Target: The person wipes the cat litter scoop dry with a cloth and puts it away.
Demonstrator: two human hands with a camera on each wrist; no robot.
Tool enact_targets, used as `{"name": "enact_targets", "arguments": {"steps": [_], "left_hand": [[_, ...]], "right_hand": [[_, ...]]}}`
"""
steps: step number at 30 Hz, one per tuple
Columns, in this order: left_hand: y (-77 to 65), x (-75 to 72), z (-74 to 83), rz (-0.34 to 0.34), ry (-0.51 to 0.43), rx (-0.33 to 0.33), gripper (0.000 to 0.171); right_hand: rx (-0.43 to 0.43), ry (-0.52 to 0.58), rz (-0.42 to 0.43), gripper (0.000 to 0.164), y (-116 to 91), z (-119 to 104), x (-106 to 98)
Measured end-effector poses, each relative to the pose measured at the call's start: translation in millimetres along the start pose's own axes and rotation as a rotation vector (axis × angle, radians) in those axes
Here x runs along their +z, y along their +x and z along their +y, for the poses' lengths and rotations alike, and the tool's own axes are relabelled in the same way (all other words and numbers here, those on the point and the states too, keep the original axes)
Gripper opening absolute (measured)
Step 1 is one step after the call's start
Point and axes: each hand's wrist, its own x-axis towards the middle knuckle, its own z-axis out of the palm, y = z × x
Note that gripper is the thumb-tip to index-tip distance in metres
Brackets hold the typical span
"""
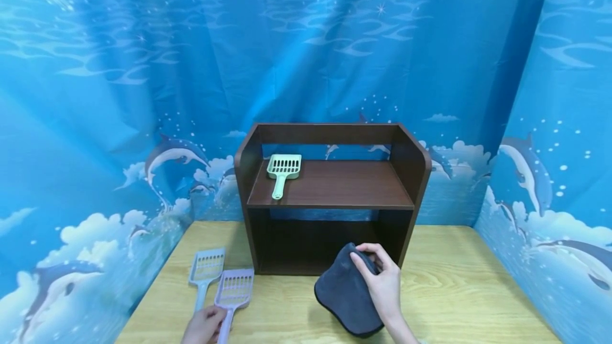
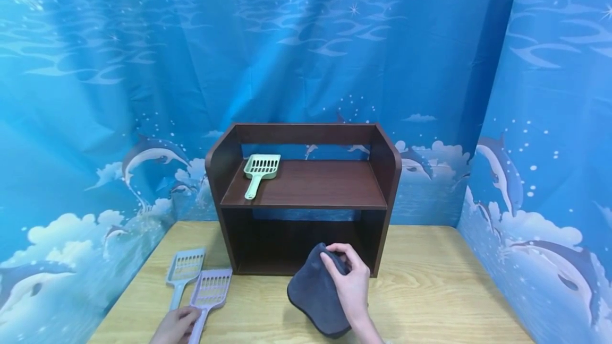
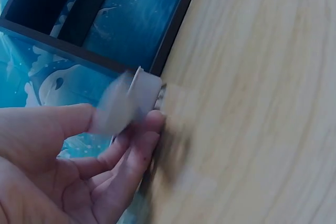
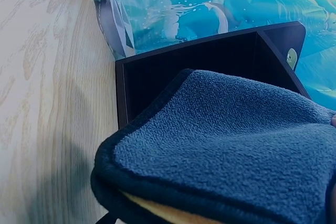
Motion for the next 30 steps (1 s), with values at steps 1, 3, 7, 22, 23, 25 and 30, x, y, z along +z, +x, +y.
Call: {"name": "enact_targets", "arguments": {"steps": [1,3,7,22,23,25,30], "left_hand": [[-0.6,-0.5,-0.3,-0.016,-0.029,0.005,0.031],[-1.8,-2.1,-0.7,-0.061,-0.098,-0.002,0.033],[-1.4,-6.9,-1.8,-0.113,-0.128,-0.059,0.038],[-14.9,-21.7,13.7,-0.239,0.028,0.072,0.050],[-16.0,-20.4,16.1,-0.258,0.022,0.077,0.051],[-18.0,-16.8,21.1,-0.287,0.010,0.085,0.052],[-17.1,-2.6,36.2,-0.319,0.042,0.134,0.054]], "right_hand": [[0.002,-0.005,0.001,0.018,0,0,0],[0.000,-0.009,0.002,0.018,-1,0,0],[-0.012,-0.014,0.003,0.018,-1,0,0],[0.000,-0.023,0.010,0.020,3,28,-5],[-0.002,-0.032,0.007,0.019,2,24,-6],[-0.008,-0.056,-0.001,0.019,2,15,-6],[-0.005,-0.121,-0.037,0.017,3,-7,-6]]}}
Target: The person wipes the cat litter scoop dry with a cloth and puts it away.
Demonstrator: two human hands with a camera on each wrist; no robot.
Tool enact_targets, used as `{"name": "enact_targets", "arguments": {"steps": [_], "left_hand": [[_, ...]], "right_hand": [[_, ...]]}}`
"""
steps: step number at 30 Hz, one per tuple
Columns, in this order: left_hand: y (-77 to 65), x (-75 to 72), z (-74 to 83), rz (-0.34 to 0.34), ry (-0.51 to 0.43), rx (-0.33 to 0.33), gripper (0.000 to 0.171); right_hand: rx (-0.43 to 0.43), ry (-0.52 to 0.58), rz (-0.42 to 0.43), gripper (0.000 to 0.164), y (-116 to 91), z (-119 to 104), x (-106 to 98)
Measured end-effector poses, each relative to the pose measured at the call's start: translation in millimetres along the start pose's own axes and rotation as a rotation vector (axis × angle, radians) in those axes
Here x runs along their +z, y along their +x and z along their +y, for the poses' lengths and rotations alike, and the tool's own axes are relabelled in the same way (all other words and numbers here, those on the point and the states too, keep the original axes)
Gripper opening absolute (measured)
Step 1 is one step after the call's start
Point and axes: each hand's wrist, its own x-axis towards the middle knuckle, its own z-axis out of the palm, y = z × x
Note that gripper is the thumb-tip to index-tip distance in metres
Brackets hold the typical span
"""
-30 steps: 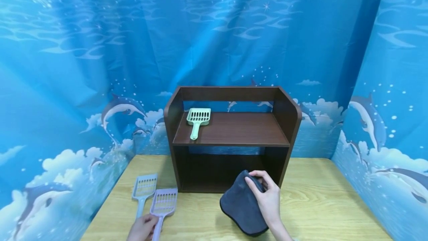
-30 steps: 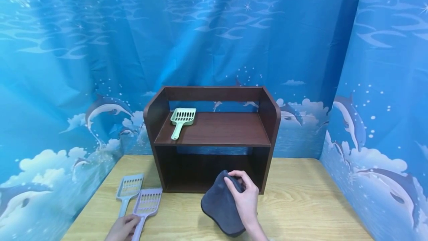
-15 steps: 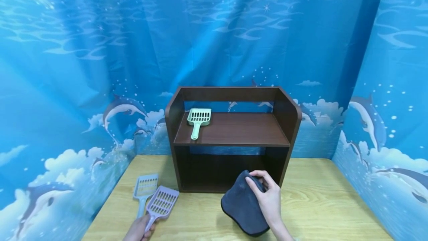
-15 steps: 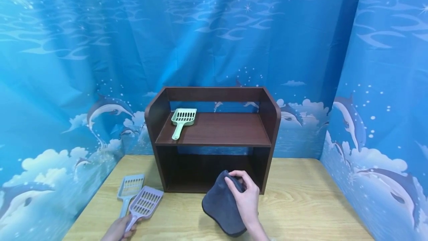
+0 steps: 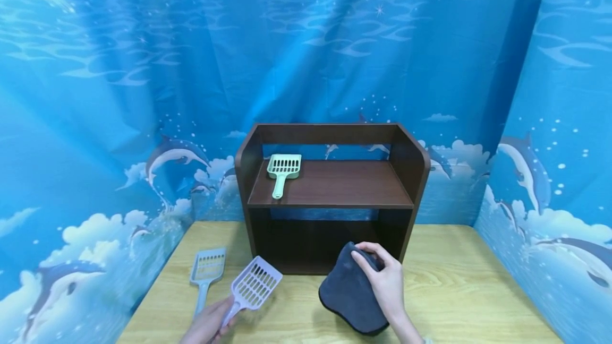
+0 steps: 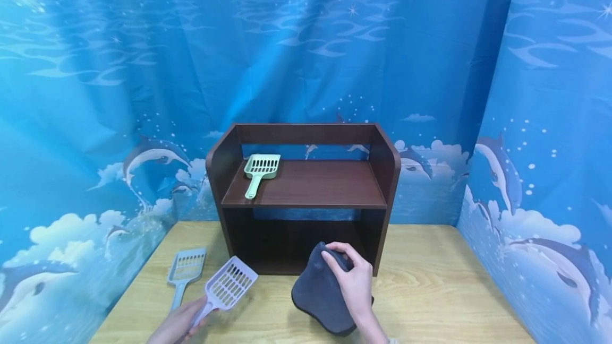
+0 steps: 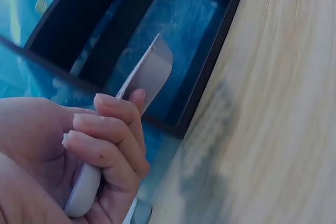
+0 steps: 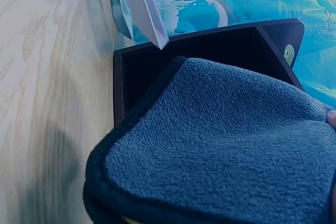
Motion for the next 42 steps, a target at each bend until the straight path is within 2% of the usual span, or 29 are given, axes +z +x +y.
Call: {"name": "enact_targets", "arguments": {"steps": [6,11,17,22,25,30,33,39,42], "left_hand": [[15.4,19.0,20.1,0.003,0.022,0.028,0.054],[25.5,34.2,35.0,0.003,-0.012,0.033,0.053],[36.6,49.0,47.2,-0.032,-0.038,0.082,0.049],[48.0,62.2,61.8,-0.063,-0.053,0.111,0.047],[54.3,71.8,72.1,-0.072,-0.051,0.133,0.046],[59.8,90.7,86.8,-0.083,-0.058,0.175,0.046],[60.0,101.2,92.9,-0.097,-0.068,0.195,0.047],[61.8,114.6,101.3,-0.113,-0.047,0.257,0.046],[64.2,119.9,105.3,-0.112,-0.029,0.286,0.043]], "right_hand": [[-0.003,-0.018,-0.045,0.017,3,-6,-1],[-0.025,-0.007,-0.075,0.016,5,-7,-2],[-0.064,-0.014,-0.115,0.015,7,-9,-2],[-0.146,-0.027,-0.135,0.015,12,-12,0],[-0.239,-0.044,-0.130,0.015,18,-9,4],[-0.397,-0.140,-0.118,0.018,26,10,15],[-0.452,-0.207,-0.114,0.020,27,20,21],[-0.474,-0.410,-0.047,0.021,22,29,30],[-0.466,-0.465,-0.021,0.021,20,30,33]]}}
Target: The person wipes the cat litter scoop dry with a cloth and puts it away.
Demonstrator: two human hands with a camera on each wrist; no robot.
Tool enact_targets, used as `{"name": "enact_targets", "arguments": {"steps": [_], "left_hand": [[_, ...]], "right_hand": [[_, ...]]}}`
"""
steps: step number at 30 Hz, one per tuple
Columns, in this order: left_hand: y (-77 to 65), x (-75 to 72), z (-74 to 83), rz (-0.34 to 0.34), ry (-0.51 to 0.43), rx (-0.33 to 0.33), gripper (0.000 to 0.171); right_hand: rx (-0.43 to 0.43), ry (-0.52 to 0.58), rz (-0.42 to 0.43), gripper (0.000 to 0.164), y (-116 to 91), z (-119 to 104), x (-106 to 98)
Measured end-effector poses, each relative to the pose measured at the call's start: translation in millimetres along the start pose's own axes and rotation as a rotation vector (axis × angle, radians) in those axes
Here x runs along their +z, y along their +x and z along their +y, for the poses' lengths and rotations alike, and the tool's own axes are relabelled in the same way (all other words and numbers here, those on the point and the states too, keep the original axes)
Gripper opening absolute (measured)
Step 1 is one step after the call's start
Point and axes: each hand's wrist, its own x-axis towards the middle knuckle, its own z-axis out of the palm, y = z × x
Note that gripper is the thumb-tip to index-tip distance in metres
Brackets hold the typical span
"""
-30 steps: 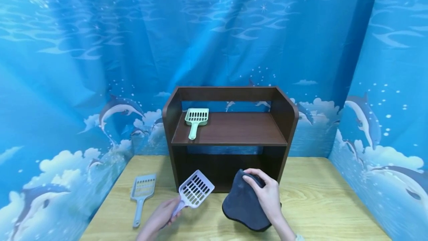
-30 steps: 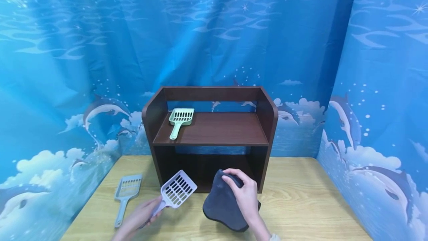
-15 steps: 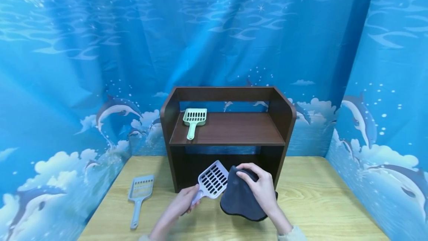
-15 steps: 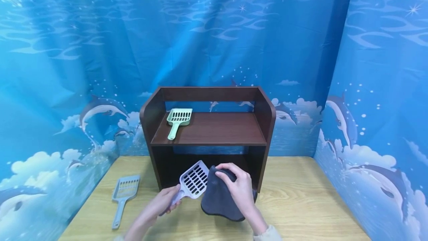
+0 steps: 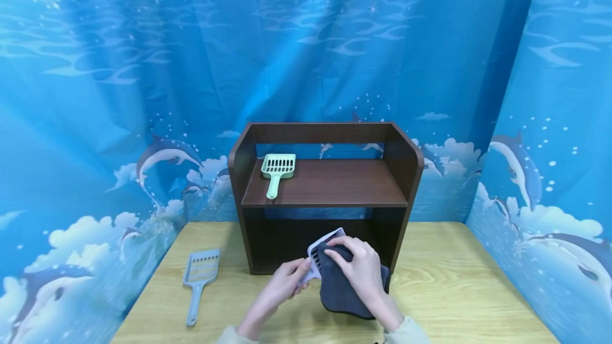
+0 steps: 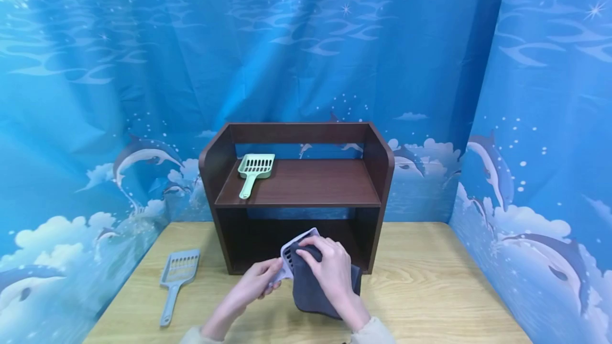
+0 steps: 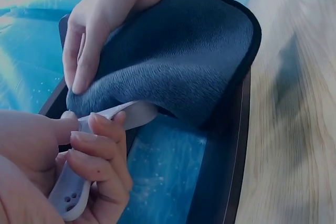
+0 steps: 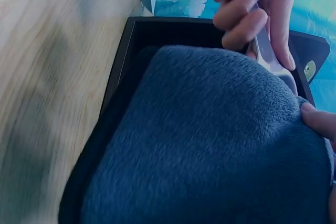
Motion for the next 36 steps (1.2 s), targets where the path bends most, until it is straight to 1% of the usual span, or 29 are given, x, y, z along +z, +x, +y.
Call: {"name": "enact_targets", "arguments": {"steps": [5,7,10,13,18,21,24,28,31,36], "left_hand": [[4.8,8.3,7.0,0.007,0.034,0.031,0.040],[6.0,10.9,9.0,0.004,0.054,0.043,0.040],[6.9,13.5,10.6,0.000,0.076,0.044,0.041],[6.7,15.2,11.2,-0.003,0.082,0.035,0.041],[4.9,14.8,7.6,-0.002,0.034,-0.003,0.042],[3.3,13.3,5.1,0.003,0.007,-0.036,0.041],[1.9,12.5,4.6,0.005,0.002,-0.048,0.041],[1.1,13.5,5.7,0.000,0.007,-0.027,0.039],[1.7,15.9,6.1,0.001,0.027,-0.006,0.037],[4.2,20.0,5.5,0.021,0.071,0.003,0.037]], "right_hand": [[0.007,0.000,-0.029,0.017,-1,-3,4],[0.012,-0.010,-0.016,0.017,-2,-3,5],[0.009,-0.046,0.029,0.016,-3,-2,6],[-0.003,-0.102,0.072,0.016,-4,2,5],[0.016,-0.203,0.124,0.017,-1,12,-3],[0.049,-0.232,0.149,0.016,3,18,-8],[0.066,-0.231,0.161,0.015,5,21,-12],[0.043,-0.222,0.129,0.015,5,19,-10],[-0.004,-0.197,0.079,0.016,2,15,-6],[-0.081,-0.114,-0.022,0.016,-1,7,1]]}}
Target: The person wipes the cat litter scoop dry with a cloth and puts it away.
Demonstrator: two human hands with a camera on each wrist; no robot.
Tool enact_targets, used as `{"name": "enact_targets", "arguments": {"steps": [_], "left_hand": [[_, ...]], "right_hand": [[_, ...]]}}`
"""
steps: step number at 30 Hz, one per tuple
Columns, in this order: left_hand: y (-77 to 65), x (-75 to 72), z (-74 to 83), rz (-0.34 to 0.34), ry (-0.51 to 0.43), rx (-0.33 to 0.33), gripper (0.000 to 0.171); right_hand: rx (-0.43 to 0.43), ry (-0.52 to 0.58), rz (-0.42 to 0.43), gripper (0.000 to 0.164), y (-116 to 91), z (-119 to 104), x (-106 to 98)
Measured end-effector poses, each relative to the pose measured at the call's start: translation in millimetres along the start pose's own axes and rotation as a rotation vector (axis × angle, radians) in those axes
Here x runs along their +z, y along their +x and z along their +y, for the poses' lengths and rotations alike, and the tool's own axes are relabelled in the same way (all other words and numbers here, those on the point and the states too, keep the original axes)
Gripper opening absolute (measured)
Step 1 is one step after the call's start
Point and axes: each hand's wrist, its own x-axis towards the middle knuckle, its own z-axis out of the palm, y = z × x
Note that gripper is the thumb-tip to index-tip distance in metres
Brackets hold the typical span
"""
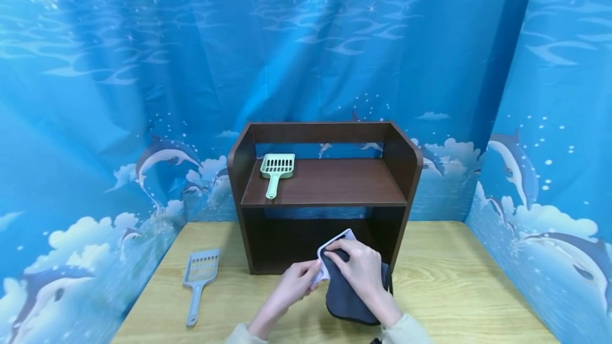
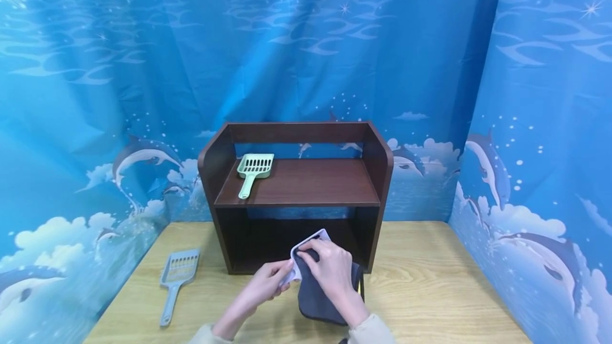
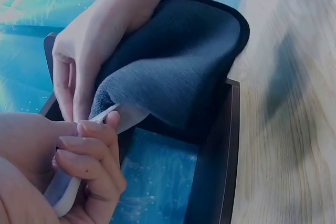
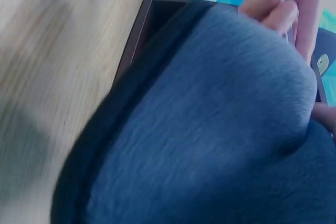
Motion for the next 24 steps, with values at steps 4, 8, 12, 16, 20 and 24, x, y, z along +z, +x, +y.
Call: {"name": "enact_targets", "arguments": {"steps": [4,8,12,16,20,24], "left_hand": [[1.2,2.3,-0.4,0.023,0.009,-0.004,0.041],[2.2,0.9,-1.7,0.053,0.002,-0.008,0.042],[3.4,-2.3,-3.6,0.079,0.023,0.006,0.041],[3.9,-4.6,-4.2,0.078,0.044,0.017,0.041],[4.4,-5.5,-3.4,0.092,0.109,0.031,0.039],[4.1,-6.5,-2.5,0.106,0.177,0.032,0.037]], "right_hand": [[-0.035,0.013,-0.092,0.015,0,-2,0],[-0.071,-0.008,-0.188,0.015,1,0,-5],[-0.082,-0.012,-0.313,0.014,1,1,-11],[-0.107,-0.024,-0.371,0.014,-2,3,-15],[-0.171,-0.084,-0.354,0.015,-7,8,-15],[-0.182,-0.142,-0.306,0.019,-11,16,-17]]}}
